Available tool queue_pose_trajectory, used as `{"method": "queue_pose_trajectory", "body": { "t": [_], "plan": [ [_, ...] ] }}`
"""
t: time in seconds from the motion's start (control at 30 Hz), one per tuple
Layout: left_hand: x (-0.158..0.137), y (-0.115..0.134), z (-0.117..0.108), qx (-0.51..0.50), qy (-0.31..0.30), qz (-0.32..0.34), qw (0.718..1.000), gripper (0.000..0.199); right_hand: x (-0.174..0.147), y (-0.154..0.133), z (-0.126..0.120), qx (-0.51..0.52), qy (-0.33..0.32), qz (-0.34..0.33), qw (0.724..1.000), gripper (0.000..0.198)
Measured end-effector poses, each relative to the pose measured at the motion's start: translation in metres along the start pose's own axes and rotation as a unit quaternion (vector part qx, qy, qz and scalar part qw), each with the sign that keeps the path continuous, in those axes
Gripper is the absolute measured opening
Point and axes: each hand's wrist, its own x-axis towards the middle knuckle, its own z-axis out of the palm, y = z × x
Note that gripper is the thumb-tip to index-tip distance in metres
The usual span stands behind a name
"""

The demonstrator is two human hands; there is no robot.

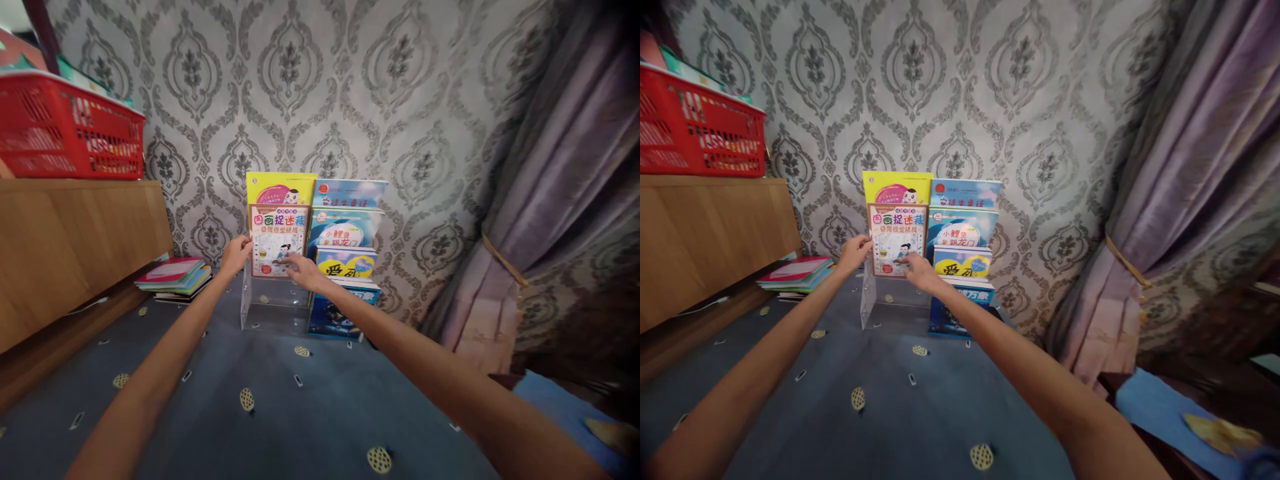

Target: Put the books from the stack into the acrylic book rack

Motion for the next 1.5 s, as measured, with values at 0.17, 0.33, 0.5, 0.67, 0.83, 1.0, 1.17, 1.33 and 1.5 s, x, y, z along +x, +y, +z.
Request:
{"method": "queue_pose_trajectory", "body": {
  "t": [0.17,0.33,0.5,0.67,0.83,1.0,1.17,1.33,1.5],
  "plan": [
    [0.004,-0.002,-0.006,-0.003,-0.01,-0.002,1.0,0.016,0.0,-0.003,-0.001,0.004,-0.006,-0.003,1.0,0.037],
    [0.009,-0.005,-0.009,-0.014,-0.029,0.001,0.999,0.019,-0.004,-0.006,-0.005,0.013,0.006,-0.019,1.0,0.035],
    [0.007,-0.008,-0.011,-0.047,-0.059,-0.005,0.997,0.018,-0.013,-0.014,-0.008,0.025,0.011,-0.032,0.999,0.033],
    [0.002,-0.01,-0.015,-0.067,-0.067,-0.011,0.995,0.02,-0.028,-0.026,-0.003,0.036,-0.005,-0.049,0.998,0.032],
    [0.001,-0.01,-0.017,-0.075,-0.067,-0.016,0.995,0.021,-0.05,-0.038,0.006,0.037,-0.031,-0.056,0.997,0.029],
    [-0.002,-0.008,-0.017,-0.085,-0.077,-0.027,0.993,0.023,-0.076,-0.043,0.016,0.052,-0.073,-0.063,0.994,0.031],
    [-0.008,-0.008,-0.018,-0.092,-0.08,-0.03,0.992,0.026,-0.102,-0.044,0.034,0.079,-0.111,-0.048,0.99,0.03],
    [-0.01,-0.009,-0.017,-0.095,-0.079,-0.022,0.992,0.026,-0.13,-0.044,0.052,0.098,-0.129,-0.021,0.987,0.032],
    [-0.009,-0.01,-0.015,-0.099,-0.07,-0.014,0.993,0.025,-0.152,-0.041,0.062,0.111,-0.143,0.015,0.983,0.032]
  ]
}}
